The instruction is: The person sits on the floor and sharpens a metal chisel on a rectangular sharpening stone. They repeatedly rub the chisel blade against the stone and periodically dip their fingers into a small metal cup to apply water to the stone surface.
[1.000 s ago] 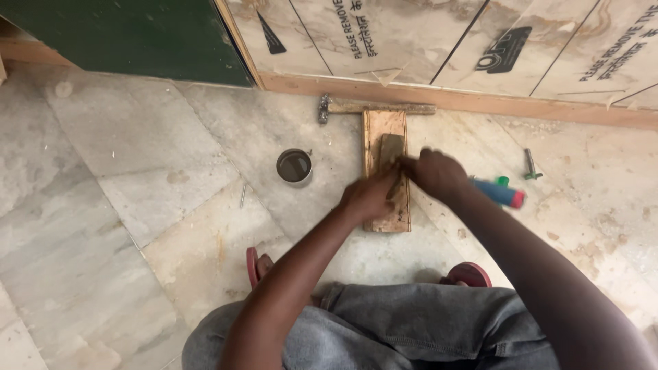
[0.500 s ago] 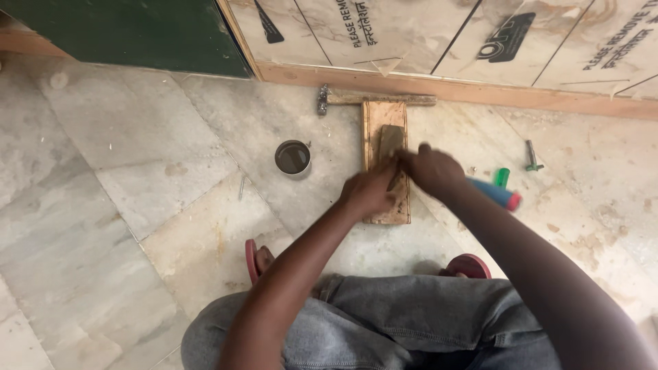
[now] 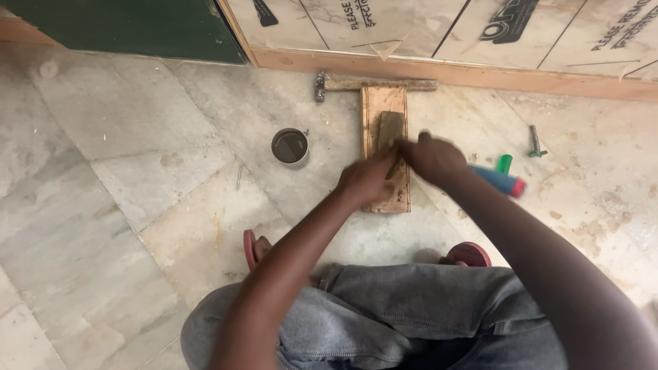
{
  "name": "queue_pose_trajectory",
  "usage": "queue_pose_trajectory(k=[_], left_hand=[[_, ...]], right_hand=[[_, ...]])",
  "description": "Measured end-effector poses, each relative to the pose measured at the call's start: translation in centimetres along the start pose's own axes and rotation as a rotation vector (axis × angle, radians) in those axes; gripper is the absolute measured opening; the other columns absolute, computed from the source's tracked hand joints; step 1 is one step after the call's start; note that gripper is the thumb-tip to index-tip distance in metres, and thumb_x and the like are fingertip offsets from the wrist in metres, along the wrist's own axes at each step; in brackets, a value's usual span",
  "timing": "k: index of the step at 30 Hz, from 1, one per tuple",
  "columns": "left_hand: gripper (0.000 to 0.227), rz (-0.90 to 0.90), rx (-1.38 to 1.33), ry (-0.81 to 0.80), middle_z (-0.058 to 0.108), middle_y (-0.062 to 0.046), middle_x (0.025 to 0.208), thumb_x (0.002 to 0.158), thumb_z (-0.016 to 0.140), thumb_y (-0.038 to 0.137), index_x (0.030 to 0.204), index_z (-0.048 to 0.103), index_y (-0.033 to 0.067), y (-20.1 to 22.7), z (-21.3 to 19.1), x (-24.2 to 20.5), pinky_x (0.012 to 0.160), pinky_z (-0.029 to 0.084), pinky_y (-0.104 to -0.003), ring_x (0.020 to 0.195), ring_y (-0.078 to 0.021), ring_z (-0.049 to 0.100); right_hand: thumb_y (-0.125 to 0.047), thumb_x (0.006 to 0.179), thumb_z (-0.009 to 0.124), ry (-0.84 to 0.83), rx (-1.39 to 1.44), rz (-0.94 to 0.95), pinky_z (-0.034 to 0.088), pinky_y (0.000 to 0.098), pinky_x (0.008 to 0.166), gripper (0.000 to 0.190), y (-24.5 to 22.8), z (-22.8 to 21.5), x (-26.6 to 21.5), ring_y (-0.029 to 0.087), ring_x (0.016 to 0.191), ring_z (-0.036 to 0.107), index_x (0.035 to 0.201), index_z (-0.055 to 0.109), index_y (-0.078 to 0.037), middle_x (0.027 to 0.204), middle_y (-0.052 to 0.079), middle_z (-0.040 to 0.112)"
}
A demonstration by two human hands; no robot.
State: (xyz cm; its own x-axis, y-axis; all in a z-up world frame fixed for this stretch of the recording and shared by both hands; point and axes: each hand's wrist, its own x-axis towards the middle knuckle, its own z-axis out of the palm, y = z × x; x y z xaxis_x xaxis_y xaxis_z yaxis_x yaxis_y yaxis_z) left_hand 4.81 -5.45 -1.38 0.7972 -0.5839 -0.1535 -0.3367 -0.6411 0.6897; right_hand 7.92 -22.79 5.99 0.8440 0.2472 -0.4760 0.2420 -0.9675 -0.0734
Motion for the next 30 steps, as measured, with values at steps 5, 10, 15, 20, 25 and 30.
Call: queue_pose_trajectory(k=[5, 10, 15, 20, 25, 30], left_hand=[[0.100, -0.101, 0.055, -0.179, 0.014, -0.010, 0.172, 0.078, 0.075, 0.018, 0.160, 0.017, 0.0150, -0.2, 2.5, -3.0, 0.091, 0.059, -0.041, 0.118, -0.0324, 0.065], [0.093, -0.141, 0.072, -0.040, 0.026, -0.001, 0.171, 0.080, 0.075, 0.025, 0.160, 0.027, 0.0184, -1.1, -1.2, 3.4, 0.090, 0.059, -0.042, 0.111, -0.0303, 0.071], [0.091, -0.165, 0.045, -0.144, 0.031, -0.003, 0.169, 0.082, 0.073, 0.025, 0.161, 0.028, 0.0172, -0.3, -0.5, 0.3, 0.091, 0.060, -0.041, 0.110, -0.0302, 0.071], [0.093, 0.233, 0.117, 0.146, 0.031, -0.011, 0.166, 0.072, 0.074, 0.016, 0.156, 0.034, 0.0181, -2.0, 3.6, -1.9, 0.083, 0.061, -0.036, 0.134, -0.0344, 0.061], [0.087, -0.084, 0.063, 0.047, 0.035, -0.004, 0.167, 0.080, 0.074, 0.018, 0.157, 0.034, 0.0152, -2.0, 0.4, 3.5, 0.089, 0.060, -0.042, 0.115, -0.0281, 0.069], [0.085, -0.129, 0.006, -0.116, 0.056, -0.007, 0.150, 0.084, 0.077, 0.024, 0.159, 0.038, 0.0147, -0.5, 0.2, -0.2, 0.093, 0.059, -0.041, 0.117, -0.0289, 0.071]], right_hand=[[-0.029, 0.103, 0.044, 0.034, -0.036, -0.105, 0.062, 0.0488, 0.080, 0.048, -0.1, 2.1, -2.9, 0.039, 0.097, 0.073, 0.150, 0.052, -0.030, 0.113, 0.023, 0.063], [-0.039, 0.105, 0.044, 0.042, -0.062, -0.002, 0.062, 0.0490, 0.077, 0.040, 0.7, -1.9, 2.5, 0.040, 0.094, 0.072, 0.144, 0.055, -0.032, 0.112, 0.021, 0.062], [-0.033, 0.105, 0.047, 0.056, -0.036, -0.064, 0.062, 0.0483, 0.076, 0.041, 0.4, 0.9, -0.1, 0.040, 0.092, 0.073, 0.145, 0.056, -0.032, 0.111, 0.023, 0.063], [-0.027, 0.105, 0.048, -0.002, -0.038, -0.086, 0.062, 0.0487, 0.078, 0.046, -0.2, 2.1, -2.3, 0.040, 0.092, 0.074, 0.150, 0.053, -0.030, 0.112, 0.024, 0.064], [-0.038, 0.104, 0.047, 0.056, -0.015, 0.000, 0.060, 0.0500, 0.080, 0.040, 0.3, -1.9, 1.7, 0.041, 0.098, 0.071, 0.142, 0.057, -0.031, 0.115, 0.022, 0.062], [-0.033, 0.106, 0.043, -0.026, -0.026, -0.037, 0.060, 0.0497, 0.080, 0.041, -0.3, 0.1, -0.7, 0.041, 0.096, 0.071, 0.145, 0.054, -0.031, 0.115, 0.023, 0.061]])
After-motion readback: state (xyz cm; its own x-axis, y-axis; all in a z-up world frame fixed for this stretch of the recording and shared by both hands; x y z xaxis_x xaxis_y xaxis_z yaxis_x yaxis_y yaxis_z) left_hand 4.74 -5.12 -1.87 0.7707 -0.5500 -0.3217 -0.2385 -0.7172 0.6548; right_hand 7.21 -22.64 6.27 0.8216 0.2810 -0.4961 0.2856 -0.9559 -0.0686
